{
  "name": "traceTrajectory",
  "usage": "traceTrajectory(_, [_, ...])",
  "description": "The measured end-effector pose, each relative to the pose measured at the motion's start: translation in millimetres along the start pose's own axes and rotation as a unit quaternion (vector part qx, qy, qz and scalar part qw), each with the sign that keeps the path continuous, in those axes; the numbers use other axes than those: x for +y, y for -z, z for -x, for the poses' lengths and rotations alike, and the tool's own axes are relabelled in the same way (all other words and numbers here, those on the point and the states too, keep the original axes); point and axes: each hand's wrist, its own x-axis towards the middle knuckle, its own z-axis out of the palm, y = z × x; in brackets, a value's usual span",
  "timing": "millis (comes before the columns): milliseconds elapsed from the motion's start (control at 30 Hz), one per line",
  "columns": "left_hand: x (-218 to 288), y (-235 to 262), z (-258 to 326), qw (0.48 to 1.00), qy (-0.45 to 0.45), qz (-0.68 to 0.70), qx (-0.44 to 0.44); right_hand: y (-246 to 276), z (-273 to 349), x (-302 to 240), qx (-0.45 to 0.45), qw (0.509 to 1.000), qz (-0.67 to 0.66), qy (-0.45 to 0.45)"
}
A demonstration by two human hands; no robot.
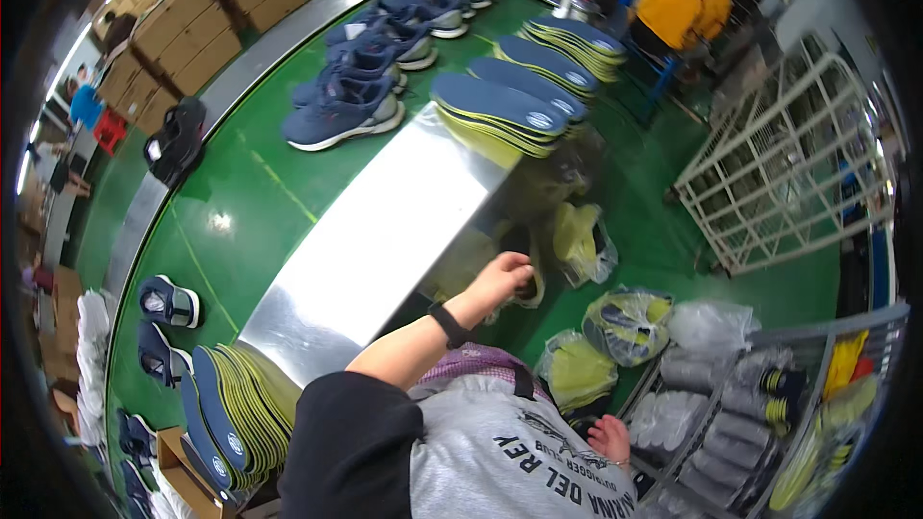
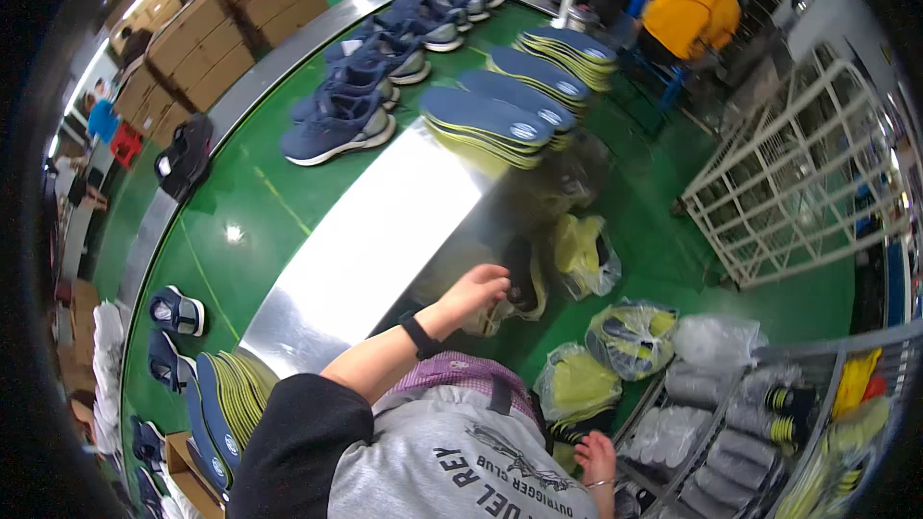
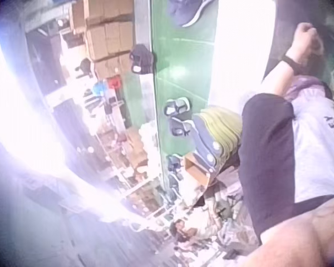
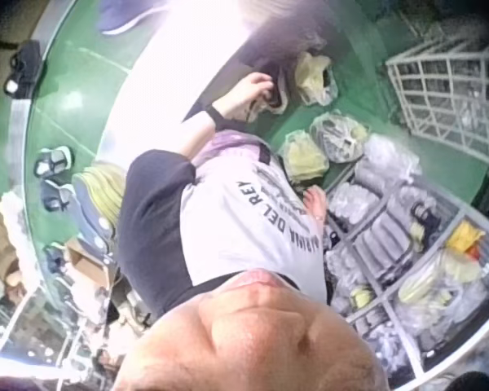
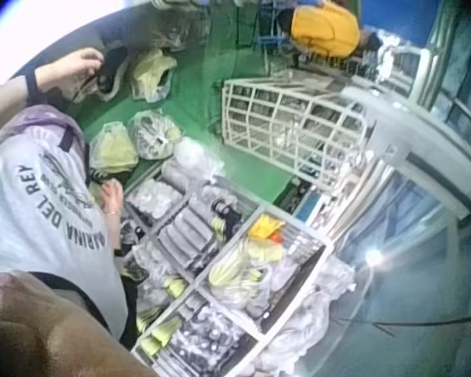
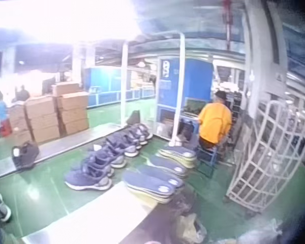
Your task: The person is inserting insoles into shoes at a manufacturing workstation.
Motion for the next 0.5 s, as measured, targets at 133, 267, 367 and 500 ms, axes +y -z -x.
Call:
traceTrajectory(133, [-3,127,-6,0.979,-0.072,-0.085,0.172,-118,-33,-58,-0.082,0.963,0.229,0.119])
traceTrajectory(267, [-33,201,21,0.888,-0.116,-0.269,0.354,-238,-57,-126,-0.223,0.867,0.354,0.270])
traceTrajectory(367, [-32,222,49,0.851,0.007,-0.360,0.384,-345,-42,-172,-0.284,0.746,0.444,0.406])
traceTrajectory(500, [-39,232,72,0.833,0.142,-0.372,0.384,-473,-36,-214,-0.294,0.585,0.494,0.572])
